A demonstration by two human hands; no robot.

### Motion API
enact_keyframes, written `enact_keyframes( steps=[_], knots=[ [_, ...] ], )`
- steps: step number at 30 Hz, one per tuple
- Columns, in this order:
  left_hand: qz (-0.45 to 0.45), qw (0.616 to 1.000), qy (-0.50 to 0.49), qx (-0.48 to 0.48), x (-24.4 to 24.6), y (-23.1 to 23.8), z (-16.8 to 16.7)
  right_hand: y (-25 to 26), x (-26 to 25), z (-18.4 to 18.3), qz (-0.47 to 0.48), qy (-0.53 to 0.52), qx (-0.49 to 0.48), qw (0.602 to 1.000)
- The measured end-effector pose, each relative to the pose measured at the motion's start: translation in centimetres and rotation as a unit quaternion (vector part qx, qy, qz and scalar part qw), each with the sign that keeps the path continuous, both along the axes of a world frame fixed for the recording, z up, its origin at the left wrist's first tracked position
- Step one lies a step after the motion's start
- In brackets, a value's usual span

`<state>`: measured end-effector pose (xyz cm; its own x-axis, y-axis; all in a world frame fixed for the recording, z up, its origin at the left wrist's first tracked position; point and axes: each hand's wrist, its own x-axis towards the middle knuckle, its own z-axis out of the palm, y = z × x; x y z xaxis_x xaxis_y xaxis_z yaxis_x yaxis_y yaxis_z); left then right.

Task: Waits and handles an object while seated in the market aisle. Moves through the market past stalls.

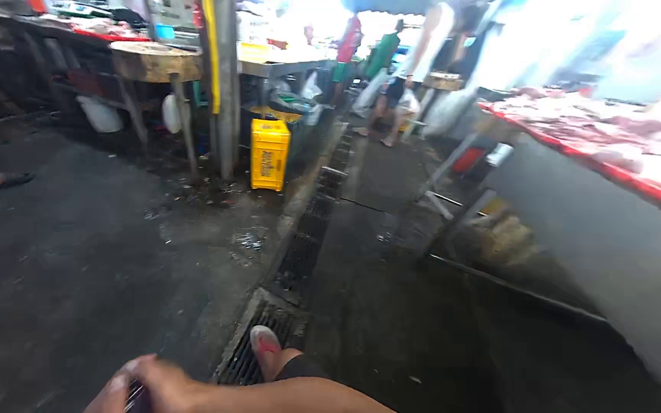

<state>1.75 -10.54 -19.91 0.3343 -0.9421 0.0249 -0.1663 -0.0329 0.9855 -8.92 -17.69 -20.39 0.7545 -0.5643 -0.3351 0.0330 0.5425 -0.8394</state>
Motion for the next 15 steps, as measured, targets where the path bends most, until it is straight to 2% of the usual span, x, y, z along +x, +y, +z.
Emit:
enact_keyframes(
  steps=[3, 9, 15],
  knots=[
    [0.043, 0.997, -0.058, 0.039, -1.9, 0.0, 2.3, 0.4, -0.7, 0.3, -0.024, -0.003, 0.006, 1.0],
    [0.023, 0.999, -0.009, 0.035, -0.2, 0.7, 2.7, 1.0, 1.4, -0.4, -0.045, -0.022, -0.005, 0.999],
    [-0.008, 0.998, -0.008, 0.069, 0.2, 1.1, 2.6, 0.9, 1.3, -1.8, -0.031, -0.055, 0.0, 0.998]
  ],
)
